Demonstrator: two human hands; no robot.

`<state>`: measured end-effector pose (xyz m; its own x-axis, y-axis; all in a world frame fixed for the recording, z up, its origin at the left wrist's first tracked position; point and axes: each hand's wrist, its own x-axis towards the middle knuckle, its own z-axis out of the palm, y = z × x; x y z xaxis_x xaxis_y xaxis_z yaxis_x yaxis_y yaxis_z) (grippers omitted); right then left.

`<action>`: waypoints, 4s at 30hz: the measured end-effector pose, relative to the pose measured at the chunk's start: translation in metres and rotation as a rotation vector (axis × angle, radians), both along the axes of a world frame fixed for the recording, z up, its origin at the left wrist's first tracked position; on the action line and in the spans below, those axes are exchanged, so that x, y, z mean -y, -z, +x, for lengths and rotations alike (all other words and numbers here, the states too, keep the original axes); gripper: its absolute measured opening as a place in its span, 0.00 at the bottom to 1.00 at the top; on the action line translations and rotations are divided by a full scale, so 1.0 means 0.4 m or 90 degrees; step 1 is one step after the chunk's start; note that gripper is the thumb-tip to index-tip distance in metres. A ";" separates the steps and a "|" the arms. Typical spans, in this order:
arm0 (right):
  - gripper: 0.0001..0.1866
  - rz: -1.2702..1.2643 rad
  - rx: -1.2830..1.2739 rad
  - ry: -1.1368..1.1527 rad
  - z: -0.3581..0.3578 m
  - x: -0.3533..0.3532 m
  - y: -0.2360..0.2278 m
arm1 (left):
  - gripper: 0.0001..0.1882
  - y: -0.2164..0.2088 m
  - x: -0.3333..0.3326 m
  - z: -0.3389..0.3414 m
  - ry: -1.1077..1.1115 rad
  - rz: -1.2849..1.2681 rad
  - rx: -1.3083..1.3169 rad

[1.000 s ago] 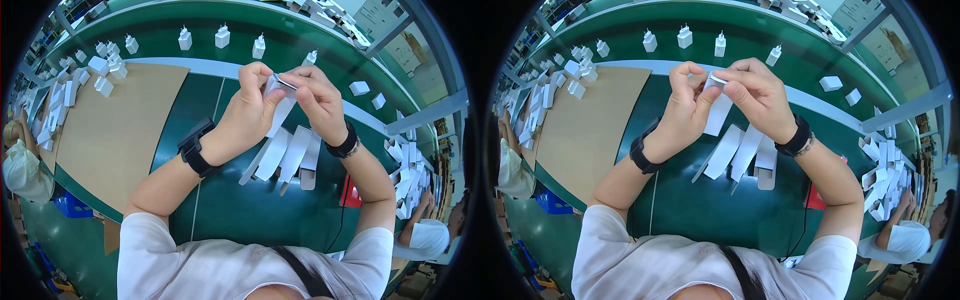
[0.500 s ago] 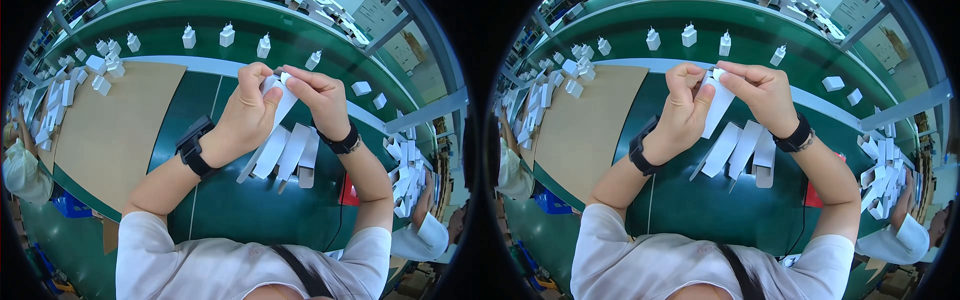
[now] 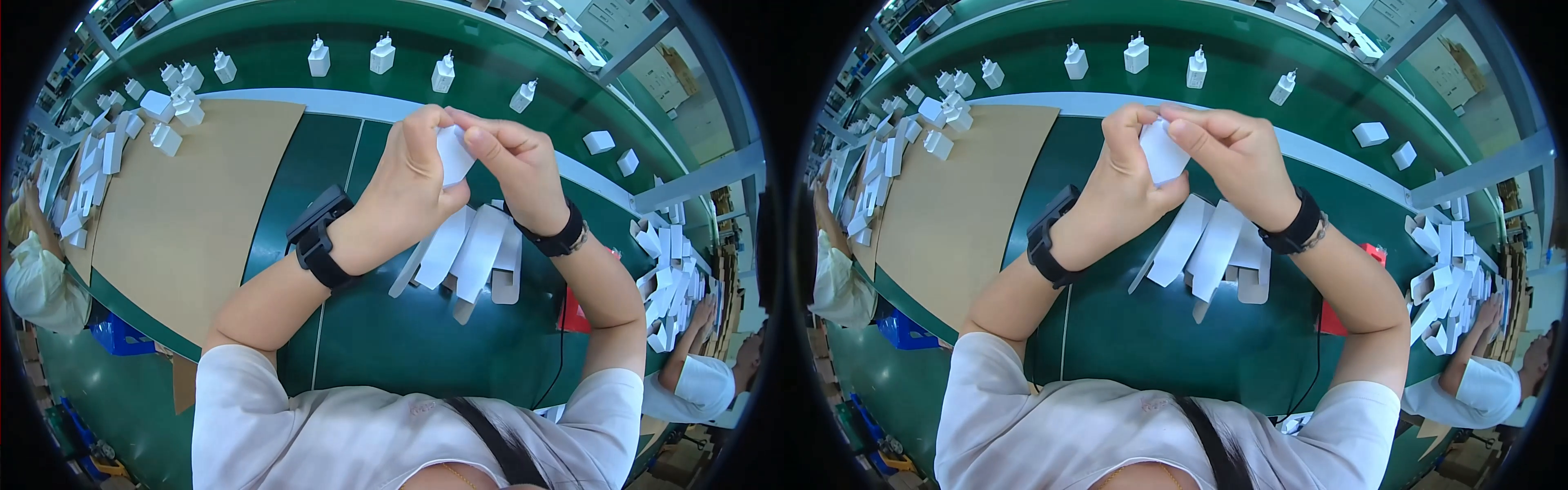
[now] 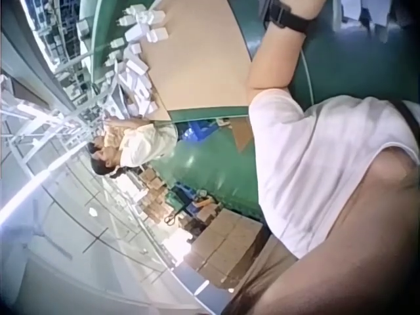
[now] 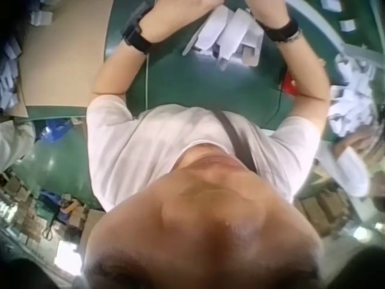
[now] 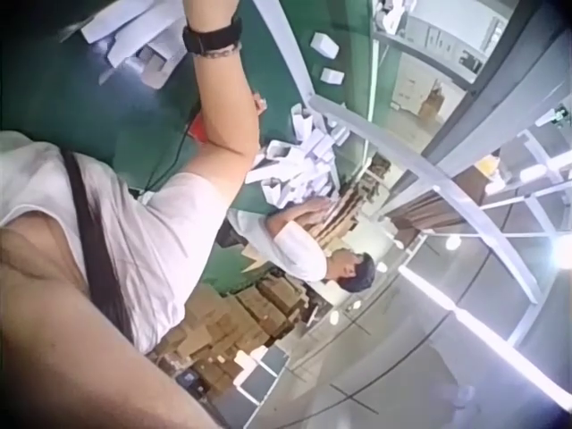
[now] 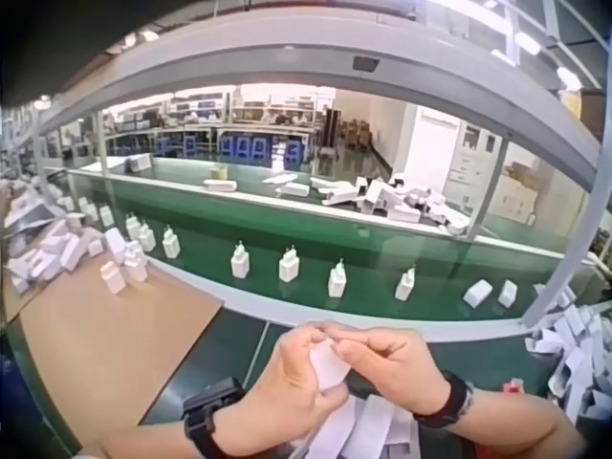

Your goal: The person packages power adapters by hand, picking up a white box and an adapter, sliding the adapter into the box, and folding the box flaps closed. The person then places the packaged adapter onto a conveyor belt and repeats the process.

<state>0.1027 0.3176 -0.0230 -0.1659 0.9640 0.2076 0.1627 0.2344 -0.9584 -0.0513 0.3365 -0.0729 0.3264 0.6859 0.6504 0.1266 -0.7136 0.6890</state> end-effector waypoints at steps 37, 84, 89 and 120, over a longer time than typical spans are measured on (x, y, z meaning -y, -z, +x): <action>0.07 0.334 1.059 0.302 0.450 -0.339 0.089 | 0.26 0.064 -0.130 -0.144 0.270 -0.804 0.512; 0.23 0.076 -0.068 0.021 -0.083 0.001 0.012 | 0.32 -0.001 0.004 -0.039 0.146 -0.217 0.208; 0.12 0.052 -0.065 0.060 -0.066 -0.027 0.016 | 0.31 -0.034 -0.004 -0.082 0.174 -0.288 0.109; 0.14 -0.005 0.089 -0.039 -0.066 -0.019 -0.079 | 0.31 -0.036 -0.029 -0.147 0.203 -0.183 -0.006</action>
<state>0.0764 0.3253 0.0086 -0.2511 0.9529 0.1701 0.2807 0.2398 -0.9294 -0.1102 0.3481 -0.0587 0.5558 0.7030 0.4438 -0.0619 -0.4973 0.8653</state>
